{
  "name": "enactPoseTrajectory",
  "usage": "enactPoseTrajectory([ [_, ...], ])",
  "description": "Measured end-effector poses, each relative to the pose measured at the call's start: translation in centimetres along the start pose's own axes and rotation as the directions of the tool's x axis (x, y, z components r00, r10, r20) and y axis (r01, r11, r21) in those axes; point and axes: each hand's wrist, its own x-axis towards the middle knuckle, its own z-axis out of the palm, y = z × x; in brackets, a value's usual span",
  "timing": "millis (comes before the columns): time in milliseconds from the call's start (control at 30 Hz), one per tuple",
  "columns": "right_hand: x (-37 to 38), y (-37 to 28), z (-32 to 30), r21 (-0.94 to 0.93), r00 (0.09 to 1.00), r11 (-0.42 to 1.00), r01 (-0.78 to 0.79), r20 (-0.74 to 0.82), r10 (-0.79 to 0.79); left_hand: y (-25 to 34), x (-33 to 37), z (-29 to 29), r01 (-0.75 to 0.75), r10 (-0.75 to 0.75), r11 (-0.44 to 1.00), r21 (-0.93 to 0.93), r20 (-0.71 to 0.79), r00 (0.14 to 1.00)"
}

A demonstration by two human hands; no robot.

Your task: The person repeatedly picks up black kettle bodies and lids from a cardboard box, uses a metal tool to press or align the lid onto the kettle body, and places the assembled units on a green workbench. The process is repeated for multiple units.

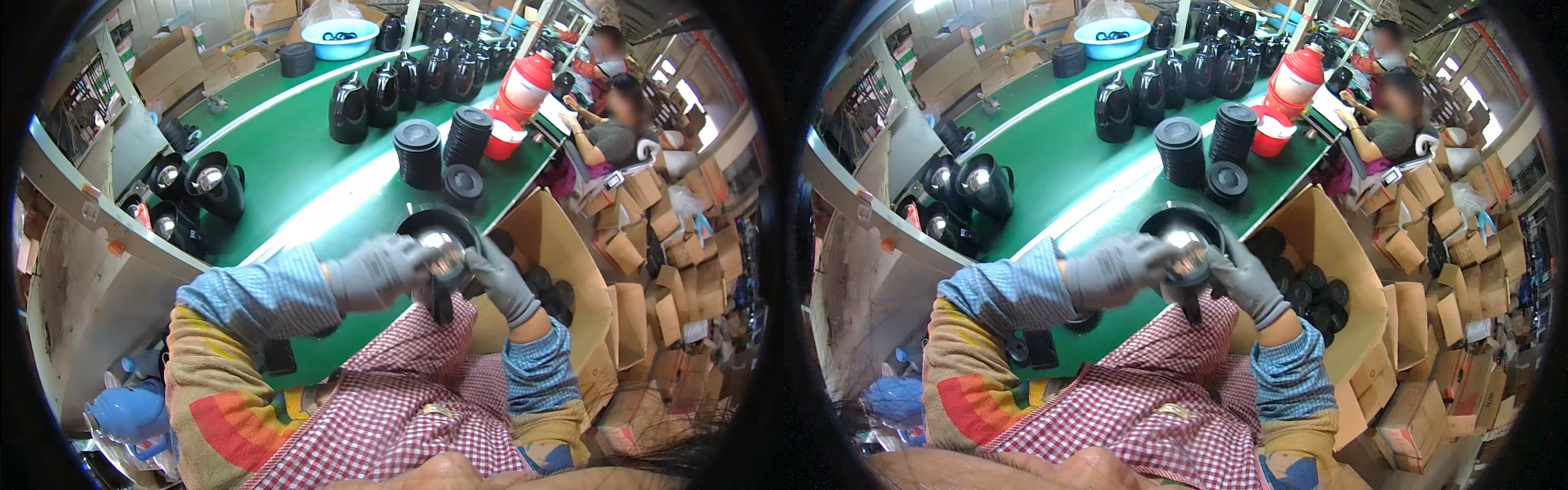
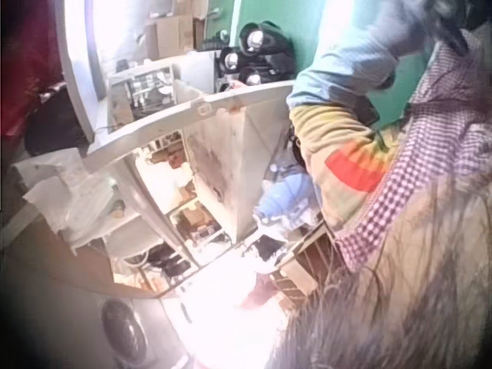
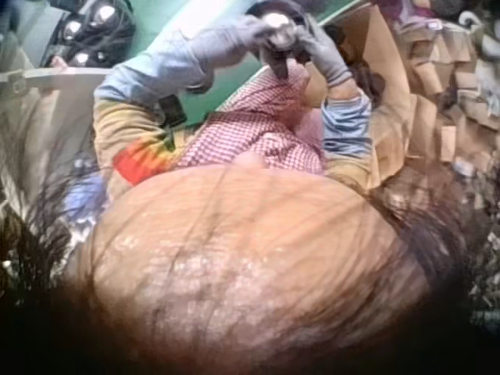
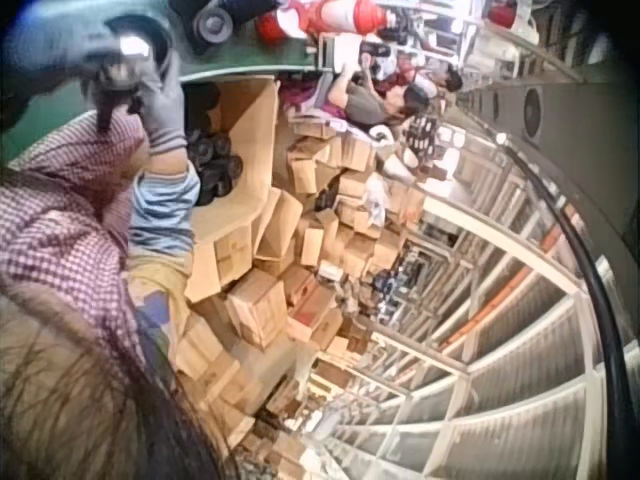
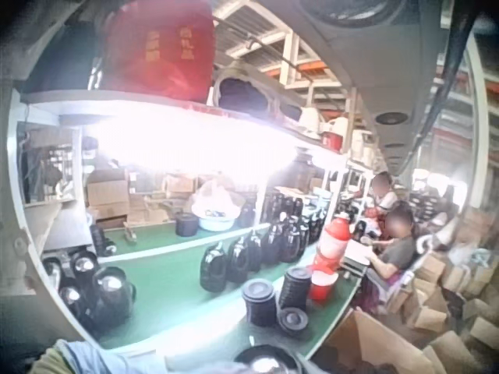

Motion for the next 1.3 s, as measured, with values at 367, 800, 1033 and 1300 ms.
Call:
enactPoseTrajectory([
  [367,-8.5,-2.4,-3.3,-0.322,0.975,0.925,0.200,-0.029,-0.220,3.0,-8.7,16.2,-0.014,-0.775,-0.267,-0.964,0.206,0.597],
  [800,-3.7,1.5,4.8,0.433,0.988,0.888,-0.154,0.067,0.139,2.8,-2.7,19.5,-0.250,-0.445,-0.777,-0.578,0.223,0.867],
  [1033,5.6,6.2,-0.5,0.249,0.956,0.948,-0.197,0.263,0.130,0.2,-5.2,19.1,-0.274,-0.502,-0.772,-0.574,0.286,0.816],
  [1300,26.5,14.5,-8.5,-0.839,0.863,0.263,-0.477,-0.391,0.319,-2.2,-6.2,19.9,-0.296,-0.532,-0.773,-0.561,0.320,0.784],
])
